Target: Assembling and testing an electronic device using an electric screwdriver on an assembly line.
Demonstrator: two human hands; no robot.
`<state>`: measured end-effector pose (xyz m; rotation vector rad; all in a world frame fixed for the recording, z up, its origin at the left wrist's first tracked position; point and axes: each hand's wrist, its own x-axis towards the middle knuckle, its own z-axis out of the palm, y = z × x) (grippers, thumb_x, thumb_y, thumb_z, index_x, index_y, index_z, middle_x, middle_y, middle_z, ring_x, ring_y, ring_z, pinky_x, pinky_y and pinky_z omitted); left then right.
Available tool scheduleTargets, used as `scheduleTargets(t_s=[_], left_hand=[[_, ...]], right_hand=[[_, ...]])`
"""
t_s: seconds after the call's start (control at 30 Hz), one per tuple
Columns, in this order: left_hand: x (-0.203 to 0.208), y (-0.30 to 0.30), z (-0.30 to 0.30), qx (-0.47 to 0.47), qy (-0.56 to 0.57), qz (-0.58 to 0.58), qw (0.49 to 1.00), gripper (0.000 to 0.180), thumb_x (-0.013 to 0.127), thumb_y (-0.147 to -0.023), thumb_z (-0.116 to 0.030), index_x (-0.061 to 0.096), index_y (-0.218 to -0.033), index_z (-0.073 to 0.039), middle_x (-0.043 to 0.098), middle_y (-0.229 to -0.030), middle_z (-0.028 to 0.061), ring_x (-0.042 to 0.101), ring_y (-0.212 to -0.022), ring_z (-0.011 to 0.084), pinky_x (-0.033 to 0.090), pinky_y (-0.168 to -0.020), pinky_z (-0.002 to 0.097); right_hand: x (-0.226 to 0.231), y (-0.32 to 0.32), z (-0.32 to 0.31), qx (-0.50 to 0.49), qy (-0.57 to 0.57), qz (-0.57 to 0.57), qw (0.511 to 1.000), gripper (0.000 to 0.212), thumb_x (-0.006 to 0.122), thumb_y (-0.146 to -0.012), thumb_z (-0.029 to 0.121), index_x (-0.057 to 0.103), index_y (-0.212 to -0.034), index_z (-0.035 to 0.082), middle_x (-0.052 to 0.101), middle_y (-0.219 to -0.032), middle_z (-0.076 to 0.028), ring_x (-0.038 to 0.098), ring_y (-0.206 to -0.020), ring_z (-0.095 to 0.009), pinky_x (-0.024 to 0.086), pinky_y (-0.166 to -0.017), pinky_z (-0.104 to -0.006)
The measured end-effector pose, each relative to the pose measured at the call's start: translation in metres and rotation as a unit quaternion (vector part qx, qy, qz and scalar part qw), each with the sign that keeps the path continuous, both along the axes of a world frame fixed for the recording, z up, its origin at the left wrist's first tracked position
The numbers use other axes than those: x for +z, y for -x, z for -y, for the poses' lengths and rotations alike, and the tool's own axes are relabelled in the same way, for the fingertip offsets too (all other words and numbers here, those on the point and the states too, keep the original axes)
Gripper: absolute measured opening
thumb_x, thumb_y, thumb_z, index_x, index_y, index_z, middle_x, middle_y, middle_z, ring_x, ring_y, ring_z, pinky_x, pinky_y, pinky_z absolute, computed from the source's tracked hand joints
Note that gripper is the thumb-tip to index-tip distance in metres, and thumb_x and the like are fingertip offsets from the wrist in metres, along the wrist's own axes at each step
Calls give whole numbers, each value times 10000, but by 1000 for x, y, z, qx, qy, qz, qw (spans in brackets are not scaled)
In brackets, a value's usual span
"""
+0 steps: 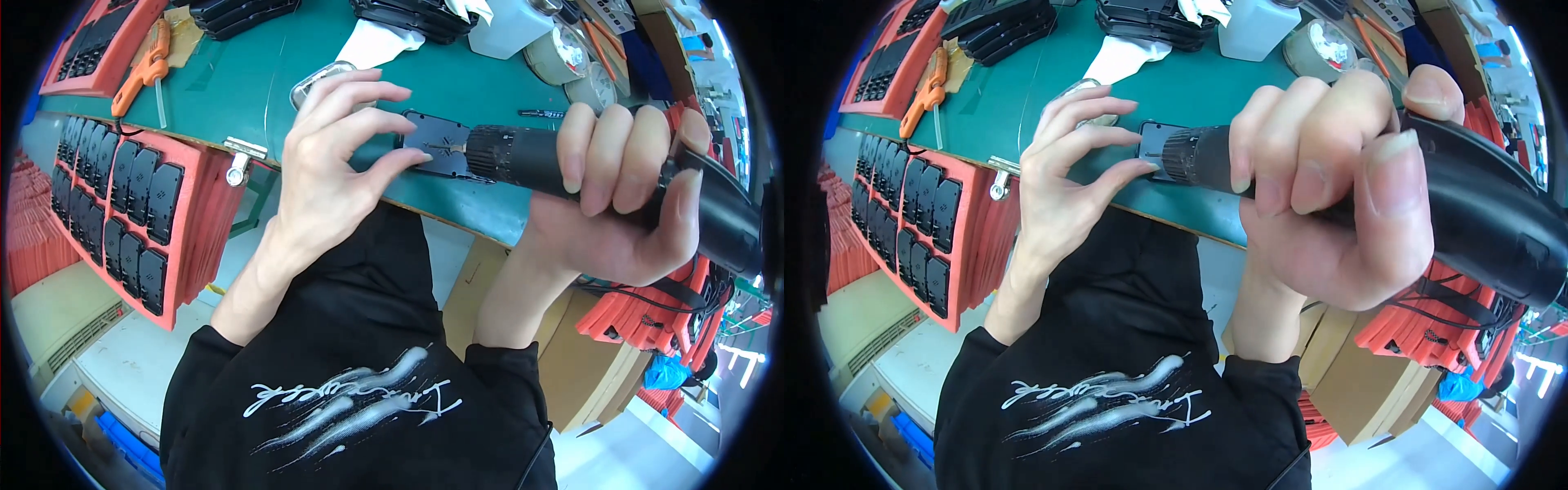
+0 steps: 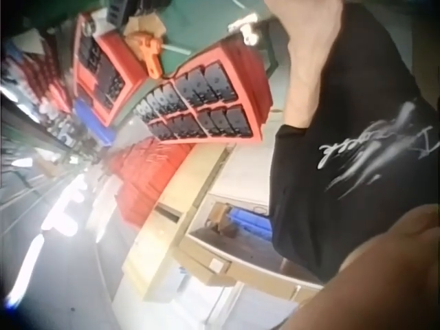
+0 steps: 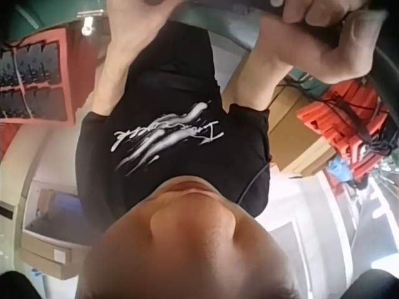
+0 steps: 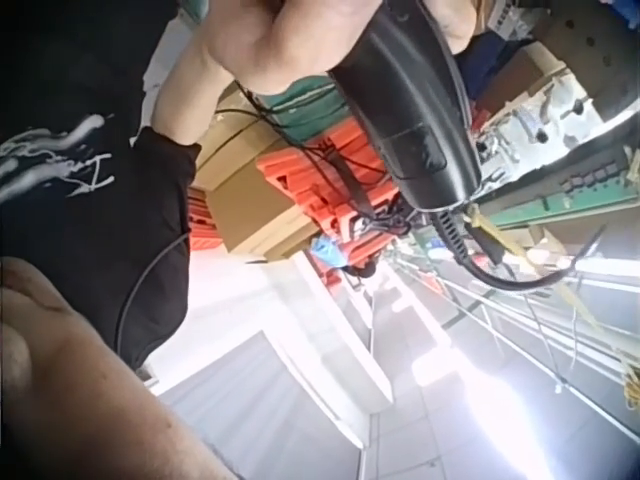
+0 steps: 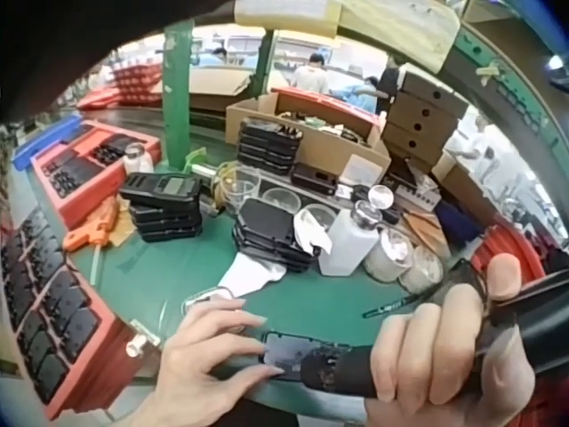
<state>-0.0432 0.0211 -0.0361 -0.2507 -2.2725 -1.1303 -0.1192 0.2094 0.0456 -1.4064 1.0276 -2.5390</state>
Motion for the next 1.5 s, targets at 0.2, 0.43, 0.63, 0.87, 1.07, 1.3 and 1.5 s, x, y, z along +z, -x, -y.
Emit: scheduleTargets(t_s=[0.2,0.43,0.63,0.87,1.07,1.3,1.5], left_hand=[[2,-1,-3,-9,-23,-1,1000,208,852,-660,-28,748,-839,-53,713,-1094,56,600,-1164,290,472,-975,412],[3,-3,-2,-24,-11,-7,1000,169,844,-669,-20,752,-805,-62,719,-1079,43,601,-1166,290,471,-974,413],[6,-2,-1,-30,-10,-4,999,151,836,-680,-21,749,-796,-60,719,-1082,40,599,-1169,294,467,-979,418],[3,-1,0,-28,4,0,1000,141,827,-685,-15,751,-796,-60,721,-1079,39,600,-1168,293,473,-970,417],[3,0,-2,-33,4,6,999,138,822,-687,-15,755,-801,-56,721,-1079,39,603,-1166,293,478,-968,411],[4,-1,-3,-33,10,10,999,138,827,-682,-17,757,-793,-58,721,-1081,40,604,-1173,290,483,-970,413],[5,-1,-3,-34,15,5,999,149,840,-671,-22,750,-784,-59,718,-1082,40,607,-1166,290,482,-970,410]], right_hand=[[-3,-3,2,1,6,4,1000,337,484,-972,249,517,-1228,32,471,-712,10,447,-581,-109,391,-603,-304],[-3,-3,1,-7,-5,-8,1000,342,479,-974,240,510,-1244,34,475,-712,8,444,-573,-106,394,-600,-309],[-6,-3,2,-12,-12,-18,1000,359,470,-974,228,500,-1273,30,482,-717,4,443,-569,-109,396,-602,-311],[-7,-2,-1,-9,-24,-35,999,347,465,-978,226,479,-1270,41,504,-730,-4,451,-579,-110,403,-616,-319],[-7,-2,1,-2,-14,-33,999,346,468,-979,223,470,-1271,37,506,-734,-7,457,-582,-114,404,-616,-321],[-9,-4,1,-11,-4,-30,999,367,479,-976,224,466,-1288,30,514,-742,-13,465,-585,-115,408,-615,-321],[-9,-1,-1,3,-2,-48,999,365,473,-982,229,469,-1288,30,519,-749,-15,469,-587,-117,413,-619,-323]])
